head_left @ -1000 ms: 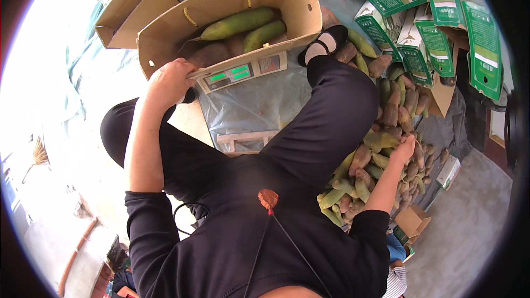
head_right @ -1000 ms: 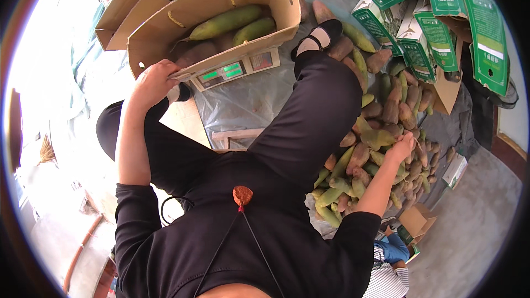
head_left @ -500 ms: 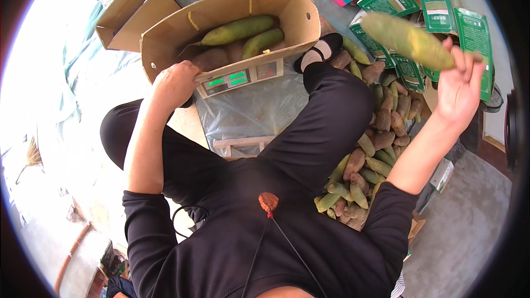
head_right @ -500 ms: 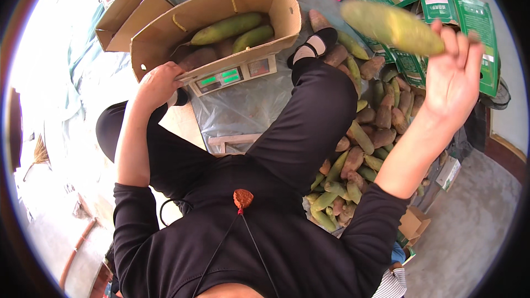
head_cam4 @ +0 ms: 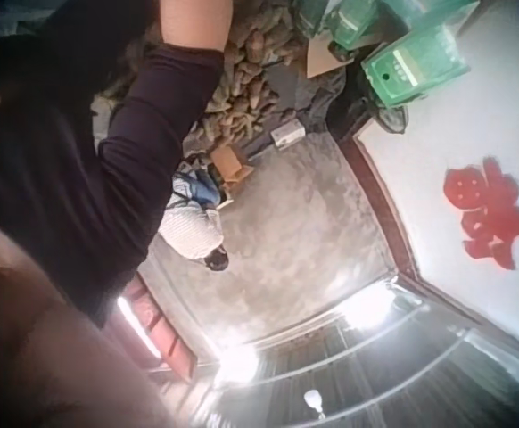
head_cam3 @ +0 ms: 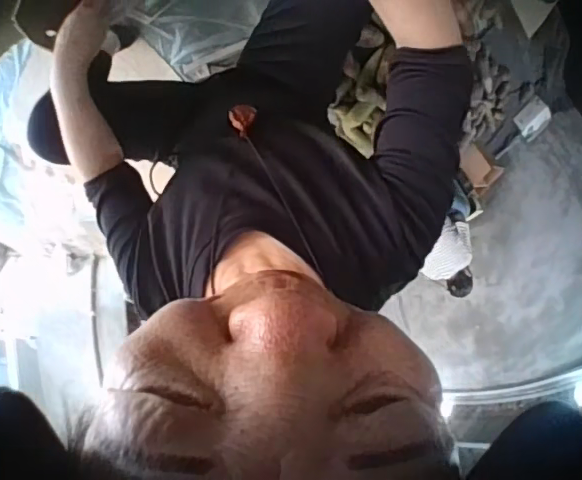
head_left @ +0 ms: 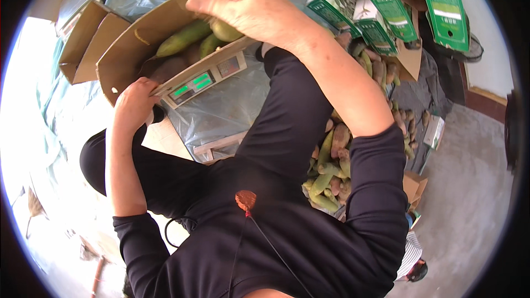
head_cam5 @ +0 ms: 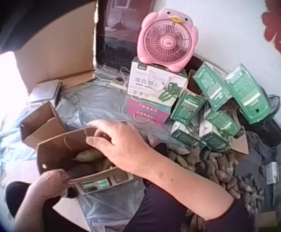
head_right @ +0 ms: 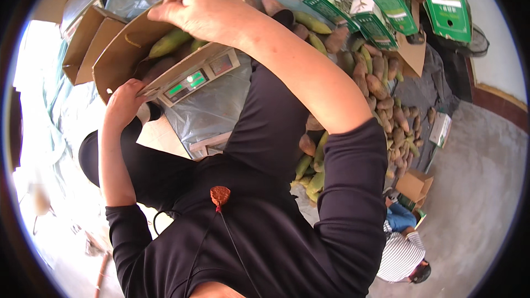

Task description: Picking up large produce items from a pile on the floor, weighing them in a cardboard bag, and setting the bag aside.

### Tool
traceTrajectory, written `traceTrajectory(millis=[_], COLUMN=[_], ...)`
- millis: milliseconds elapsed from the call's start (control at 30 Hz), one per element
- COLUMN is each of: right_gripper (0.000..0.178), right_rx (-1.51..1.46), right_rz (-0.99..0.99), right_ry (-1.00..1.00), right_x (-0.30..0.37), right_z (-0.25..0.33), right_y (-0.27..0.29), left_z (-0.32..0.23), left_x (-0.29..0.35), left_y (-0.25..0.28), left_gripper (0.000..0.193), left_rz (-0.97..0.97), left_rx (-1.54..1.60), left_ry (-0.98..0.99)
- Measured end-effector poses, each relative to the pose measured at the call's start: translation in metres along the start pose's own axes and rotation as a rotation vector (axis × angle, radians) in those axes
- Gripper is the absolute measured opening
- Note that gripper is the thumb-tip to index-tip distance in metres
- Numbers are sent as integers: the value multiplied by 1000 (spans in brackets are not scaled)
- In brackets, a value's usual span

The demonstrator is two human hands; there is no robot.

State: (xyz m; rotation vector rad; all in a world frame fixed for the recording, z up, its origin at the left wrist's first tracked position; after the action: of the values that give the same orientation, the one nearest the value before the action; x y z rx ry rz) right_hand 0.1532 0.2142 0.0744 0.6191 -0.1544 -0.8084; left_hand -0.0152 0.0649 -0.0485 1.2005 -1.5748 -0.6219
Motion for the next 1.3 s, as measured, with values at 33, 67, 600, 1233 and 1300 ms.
traceTrajectory(millis=[33,67,600,1233,1300], right_gripper=[36,31,31,61,63], right_rx=[63,-61,549,621,609], right_rz=[-18,-63,-113,637,702], right_ry=[46,104,-1011,-1389,-1408], right_x=[3,3,307,388,386], right_z=[-2,-8,-410,-455,-457], right_y=[5,19,100,-26,-32], left_z=[-4,-5,-3,7,10], left_x=[-1,-2,-13,-13,-12], left_y=[-1,-1,-10,-14,-17], left_gripper=[25,26,32,36,37], left_rz=[13,9,70,84,148], left_rx=[-7,10,63,70,56], left_ry=[-20,-28,2,73,123])
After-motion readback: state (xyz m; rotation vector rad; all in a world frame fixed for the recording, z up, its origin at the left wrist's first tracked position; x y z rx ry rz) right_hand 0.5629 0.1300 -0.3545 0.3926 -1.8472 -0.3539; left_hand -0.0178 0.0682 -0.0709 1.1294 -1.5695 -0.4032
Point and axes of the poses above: each hand's wrist, its own x-axis away from the middle knuckle, its own y-axis out of the back of the hand, z = x × y, the point moved 8 cm from there along -x, towards the middle knuckle, and after that the axes turned 3 degrees about -y, right-handed, at the moved point
